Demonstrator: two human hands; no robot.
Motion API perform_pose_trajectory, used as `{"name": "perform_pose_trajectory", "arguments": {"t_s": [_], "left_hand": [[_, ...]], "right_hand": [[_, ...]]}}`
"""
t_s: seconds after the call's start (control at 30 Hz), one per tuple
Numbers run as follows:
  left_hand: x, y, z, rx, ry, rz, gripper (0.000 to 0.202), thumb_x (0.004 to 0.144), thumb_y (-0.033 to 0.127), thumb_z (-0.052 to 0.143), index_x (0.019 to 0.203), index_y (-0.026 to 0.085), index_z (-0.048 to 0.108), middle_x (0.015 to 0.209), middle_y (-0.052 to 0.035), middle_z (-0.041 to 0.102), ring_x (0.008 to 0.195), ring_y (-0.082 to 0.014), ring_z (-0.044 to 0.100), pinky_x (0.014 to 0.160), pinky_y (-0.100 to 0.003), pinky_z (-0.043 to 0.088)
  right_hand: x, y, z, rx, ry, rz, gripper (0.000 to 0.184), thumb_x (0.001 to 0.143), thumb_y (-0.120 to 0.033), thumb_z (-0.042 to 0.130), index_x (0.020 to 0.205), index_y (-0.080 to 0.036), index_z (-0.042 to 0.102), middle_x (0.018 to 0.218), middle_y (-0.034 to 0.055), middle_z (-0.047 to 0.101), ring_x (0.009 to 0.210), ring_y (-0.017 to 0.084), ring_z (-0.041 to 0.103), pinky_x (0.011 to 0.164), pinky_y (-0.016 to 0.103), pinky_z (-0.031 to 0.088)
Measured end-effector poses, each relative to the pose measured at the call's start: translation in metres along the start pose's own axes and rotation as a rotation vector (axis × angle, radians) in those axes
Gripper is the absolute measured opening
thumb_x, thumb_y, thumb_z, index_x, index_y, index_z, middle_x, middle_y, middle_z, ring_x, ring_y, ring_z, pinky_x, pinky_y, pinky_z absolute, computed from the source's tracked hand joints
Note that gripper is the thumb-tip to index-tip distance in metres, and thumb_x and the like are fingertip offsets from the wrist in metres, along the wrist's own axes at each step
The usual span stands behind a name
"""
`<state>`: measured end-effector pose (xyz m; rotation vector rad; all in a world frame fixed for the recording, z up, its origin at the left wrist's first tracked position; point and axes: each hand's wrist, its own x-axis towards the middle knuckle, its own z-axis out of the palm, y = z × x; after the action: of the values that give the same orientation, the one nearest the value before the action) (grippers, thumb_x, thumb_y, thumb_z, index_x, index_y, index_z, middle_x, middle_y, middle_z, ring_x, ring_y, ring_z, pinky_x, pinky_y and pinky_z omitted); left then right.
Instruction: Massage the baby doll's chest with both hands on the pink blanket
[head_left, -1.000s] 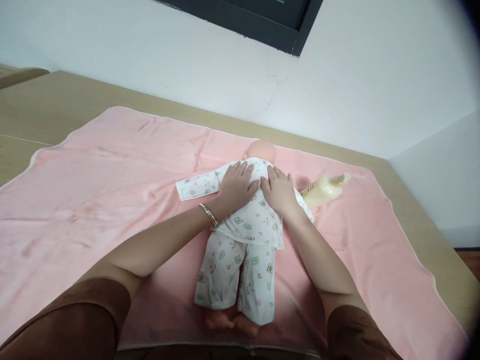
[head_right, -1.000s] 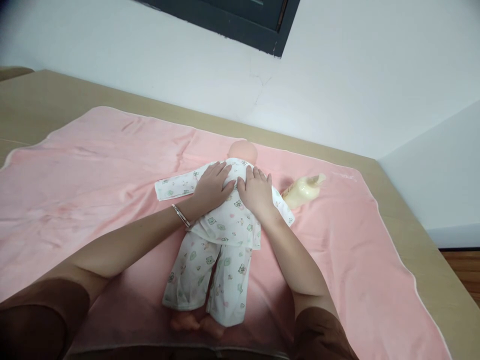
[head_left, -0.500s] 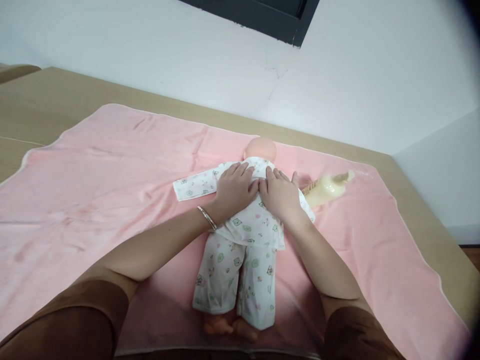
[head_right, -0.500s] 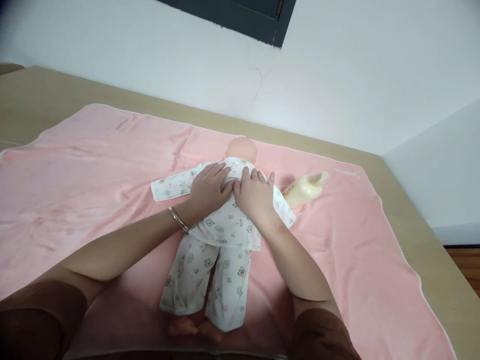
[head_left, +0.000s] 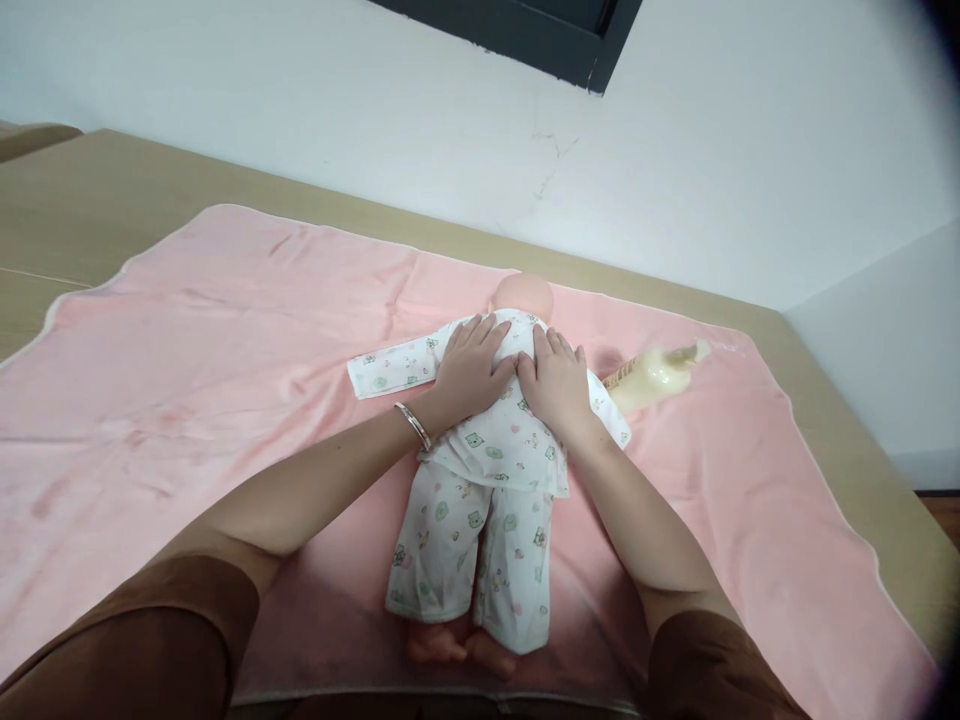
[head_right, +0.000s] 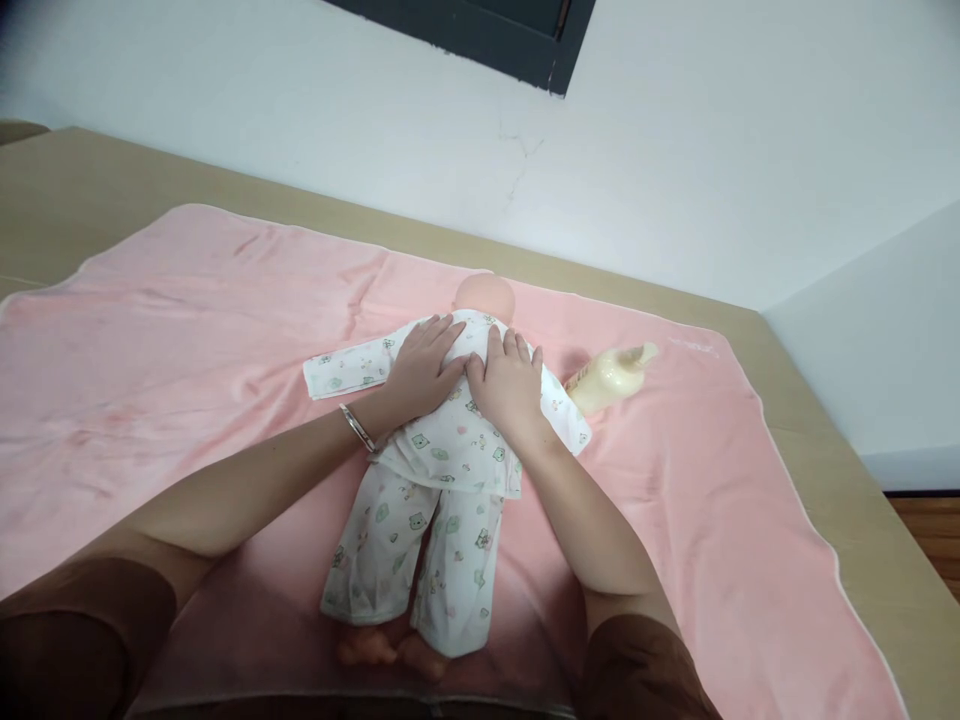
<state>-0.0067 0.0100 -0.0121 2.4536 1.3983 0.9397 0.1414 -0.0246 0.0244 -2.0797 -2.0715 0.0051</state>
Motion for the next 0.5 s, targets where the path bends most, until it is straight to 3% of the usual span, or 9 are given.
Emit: {"name": "perform_pose_trajectory", "arguments": {"t_s": [0.3,0.5], "left_hand": [[-0.0001,0.0008,-0.0018,-0.013,-0.021,-0.015,0.054,0.099,0.038,0.044,0.146,0.013,0.048,0.155,-0.0172,0.048,0.148,-0.0339,0.039,0.123,-0.054,0.029],[-0.0001,0.0006,-0.002,-0.012,-0.033,-0.021,0.055,0.099,0.038,0.044,0.147,0.011,0.047,0.155,-0.018,0.047,0.148,-0.0343,0.038,0.124,-0.054,0.027]], "right_hand": [[0.0012,0.0027,0.0034,0.02,0.007,-0.006,0.06,0.102,-0.036,0.031,0.154,-0.007,0.037,0.159,0.0234,0.041,0.148,0.038,0.036,0.119,0.061,0.023],[0.0031,0.0056,0.0055,0.095,-0.002,-0.005,0.059,0.101,-0.036,0.03,0.155,-0.013,0.037,0.163,0.0193,0.034,0.151,0.037,0.03,0.12,0.061,0.023]]}}
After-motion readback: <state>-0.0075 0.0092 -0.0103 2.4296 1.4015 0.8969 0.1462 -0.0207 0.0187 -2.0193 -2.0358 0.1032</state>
